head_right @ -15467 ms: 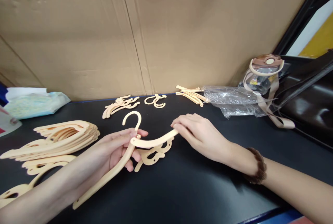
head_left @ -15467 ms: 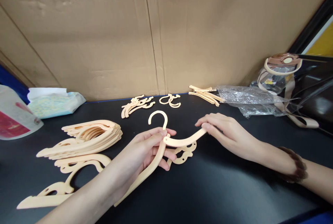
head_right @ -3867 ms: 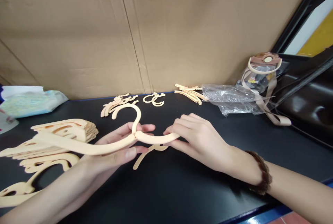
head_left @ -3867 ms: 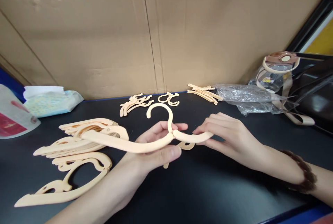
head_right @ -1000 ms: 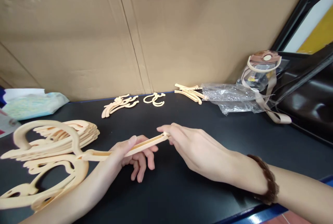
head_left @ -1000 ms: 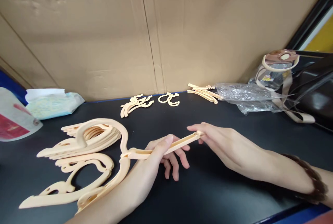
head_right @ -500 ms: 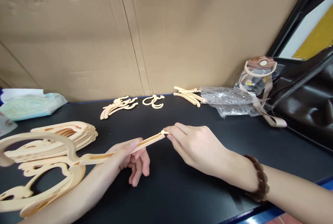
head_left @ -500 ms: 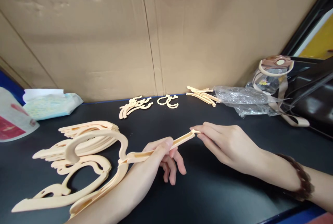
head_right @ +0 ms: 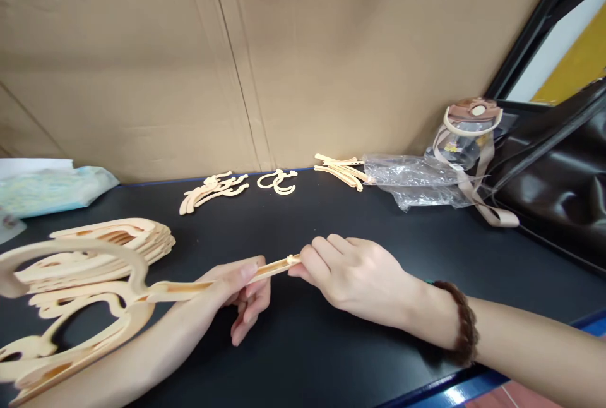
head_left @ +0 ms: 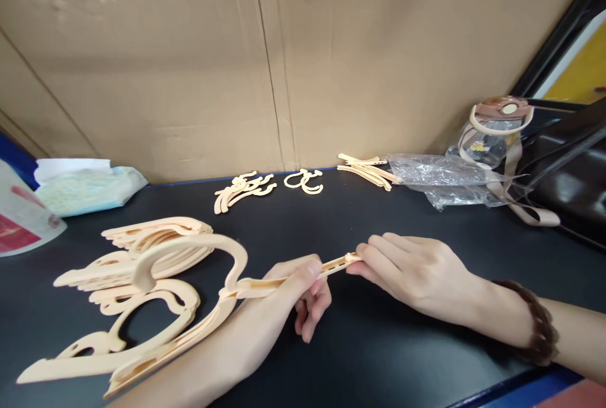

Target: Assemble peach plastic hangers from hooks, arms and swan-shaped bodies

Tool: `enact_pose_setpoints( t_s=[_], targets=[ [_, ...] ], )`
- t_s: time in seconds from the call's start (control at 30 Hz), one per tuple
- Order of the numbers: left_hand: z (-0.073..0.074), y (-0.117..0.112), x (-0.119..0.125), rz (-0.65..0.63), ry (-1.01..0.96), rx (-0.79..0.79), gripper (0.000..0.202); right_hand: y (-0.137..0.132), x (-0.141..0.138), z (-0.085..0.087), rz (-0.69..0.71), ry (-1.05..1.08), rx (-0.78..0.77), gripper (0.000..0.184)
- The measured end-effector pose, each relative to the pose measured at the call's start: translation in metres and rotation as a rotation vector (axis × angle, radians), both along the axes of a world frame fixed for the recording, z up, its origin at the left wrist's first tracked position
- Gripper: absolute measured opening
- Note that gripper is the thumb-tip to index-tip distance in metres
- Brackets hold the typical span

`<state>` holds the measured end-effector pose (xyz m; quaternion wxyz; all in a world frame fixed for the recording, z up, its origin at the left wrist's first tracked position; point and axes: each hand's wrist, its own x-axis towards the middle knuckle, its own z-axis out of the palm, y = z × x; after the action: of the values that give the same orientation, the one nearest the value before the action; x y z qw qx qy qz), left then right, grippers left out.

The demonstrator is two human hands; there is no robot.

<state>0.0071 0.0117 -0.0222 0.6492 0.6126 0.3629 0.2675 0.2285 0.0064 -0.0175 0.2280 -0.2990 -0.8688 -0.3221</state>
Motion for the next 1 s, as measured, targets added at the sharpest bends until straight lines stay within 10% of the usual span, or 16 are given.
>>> enact_pose_setpoints(
  t_s=[1.0],
  targets=[
    [-0.0025,0.0016,0.0043,0.034,-0.094,-0.222,0.054,-0.0034,-0.0023,0.0053,-0.227,0.025,0.113,0.035]
  ],
)
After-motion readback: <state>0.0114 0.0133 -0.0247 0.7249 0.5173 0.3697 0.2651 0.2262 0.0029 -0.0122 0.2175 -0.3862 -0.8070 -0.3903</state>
